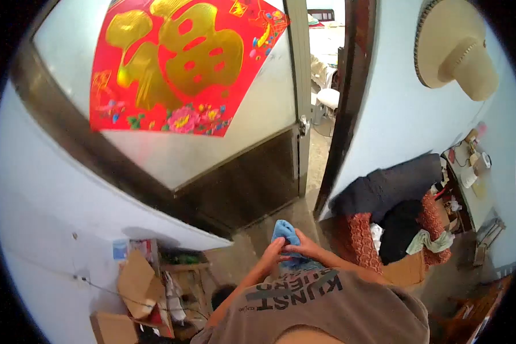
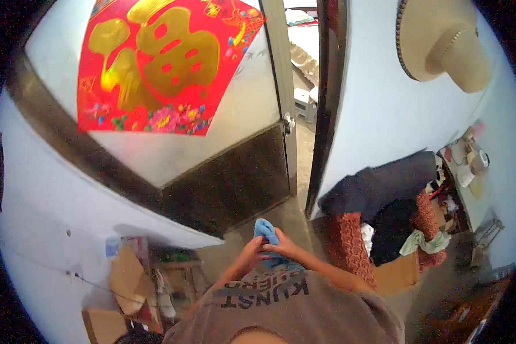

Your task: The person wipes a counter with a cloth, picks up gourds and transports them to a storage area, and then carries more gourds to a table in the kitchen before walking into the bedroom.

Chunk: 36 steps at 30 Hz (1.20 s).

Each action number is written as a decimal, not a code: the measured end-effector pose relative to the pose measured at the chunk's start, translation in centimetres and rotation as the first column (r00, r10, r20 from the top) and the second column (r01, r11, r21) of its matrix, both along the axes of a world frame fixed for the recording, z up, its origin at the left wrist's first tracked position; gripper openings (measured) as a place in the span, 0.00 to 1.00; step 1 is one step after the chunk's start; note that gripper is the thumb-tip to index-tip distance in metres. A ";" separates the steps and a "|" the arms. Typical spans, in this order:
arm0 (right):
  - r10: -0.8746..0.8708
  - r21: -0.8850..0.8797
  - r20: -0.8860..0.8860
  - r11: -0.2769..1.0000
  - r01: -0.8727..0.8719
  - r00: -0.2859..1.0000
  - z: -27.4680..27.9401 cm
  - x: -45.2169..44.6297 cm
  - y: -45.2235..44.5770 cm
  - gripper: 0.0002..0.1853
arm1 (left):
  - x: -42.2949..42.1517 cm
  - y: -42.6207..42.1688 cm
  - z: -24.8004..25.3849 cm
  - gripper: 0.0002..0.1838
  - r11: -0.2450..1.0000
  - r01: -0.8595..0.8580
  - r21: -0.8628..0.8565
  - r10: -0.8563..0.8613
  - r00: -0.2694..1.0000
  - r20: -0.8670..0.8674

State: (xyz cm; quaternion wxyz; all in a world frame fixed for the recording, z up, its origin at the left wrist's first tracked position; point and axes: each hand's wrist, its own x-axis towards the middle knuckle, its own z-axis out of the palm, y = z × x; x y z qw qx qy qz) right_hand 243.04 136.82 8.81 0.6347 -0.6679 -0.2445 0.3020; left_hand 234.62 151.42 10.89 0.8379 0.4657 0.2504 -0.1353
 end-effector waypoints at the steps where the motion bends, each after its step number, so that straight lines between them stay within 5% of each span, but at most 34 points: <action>1: -0.057 0.006 -0.153 0.998 0.058 0.987 1.5 4.6 2.0 0.29 | 4.6 1.8 2.1 0.24 0.999 0.005 -0.038 -0.004 1.000 0.015; 4: -0.194 0.105 -0.308 0.966 0.236 0.932 1.6 12.4 6.3 0.27 | 12.0 6.5 4.4 0.24 0.977 0.073 0.202 -0.106 0.982 0.158; 6: -0.201 0.074 -0.215 0.972 0.221 0.956 -0.2 14.7 7.4 0.26 | 13.0 7.5 4.2 0.19 0.972 -0.016 0.236 -0.022 0.987 0.158; 7: -0.294 0.053 -0.355 0.941 0.333 0.887 2.5 17.8 9.6 0.24 | 16.0 10.4 4.3 0.17 0.939 -0.099 0.330 0.055 0.989 0.140; 10: -0.380 0.150 -0.337 0.881 0.448 0.861 1.0 23.0 13.8 0.21 | 18.9 15.4 3.6 0.17 0.880 -0.203 0.430 0.164 0.978 0.125; 14: -0.492 0.029 -0.259 0.856 0.516 0.831 -0.1 26.5 17.5 0.20 | 20.9 18.9 3.3 0.16 0.850 -0.300 0.433 0.261 0.954 0.149; 16: -0.505 0.054 -0.367 0.827 0.560 0.781 1.0 27.5 17.5 0.21 | 22.9 20.6 2.1 0.15 0.879 -0.191 0.438 0.131 0.978 0.163; 19: -0.481 0.083 -0.348 0.839 0.537 0.805 -0.4 29.3 17.8 0.20 | 22.2 19.6 2.6 0.14 0.919 -0.216 0.329 0.179 0.974 0.139; 22: -0.413 0.110 -0.395 0.866 0.488 0.821 -2.8 31.1 19.9 0.20 | 22.5 19.4 1.9 0.15 0.870 -0.250 0.426 0.196 0.966 0.168; 24: -0.467 0.059 -0.235 0.869 0.492 0.853 -3.5 32.2 21.0 0.20 | 23.3 19.7 0.9 0.18 0.884 -0.272 0.381 0.210 0.957 0.199; 29: -0.335 0.126 -0.413 0.900 0.418 0.847 -4.1 33.9 21.8 0.21 | 25.4 20.7 -1.7 0.21 0.856 -0.295 0.425 0.213 0.949 0.230; 31: -0.302 0.160 -0.485 0.892 0.423 0.821 -6.2 35.3 21.9 0.21 | 26.5 21.4 -3.1 0.19 0.832 -0.408 0.376 0.346 0.911 0.223; 33: -0.307 0.106 -0.612 0.881 0.461 0.729 -5.3 36.6 21.3 0.20 | 27.7 22.8 -4.1 0.18 0.840 -0.345 0.419 0.258 0.933 0.251; 36: -0.315 0.078 -0.582 0.896 0.437 0.750 -7.9 39.6 20.6 0.19 | 30.7 24.1 -5.2 0.13 0.846 -0.290 0.447 0.195 0.949 0.247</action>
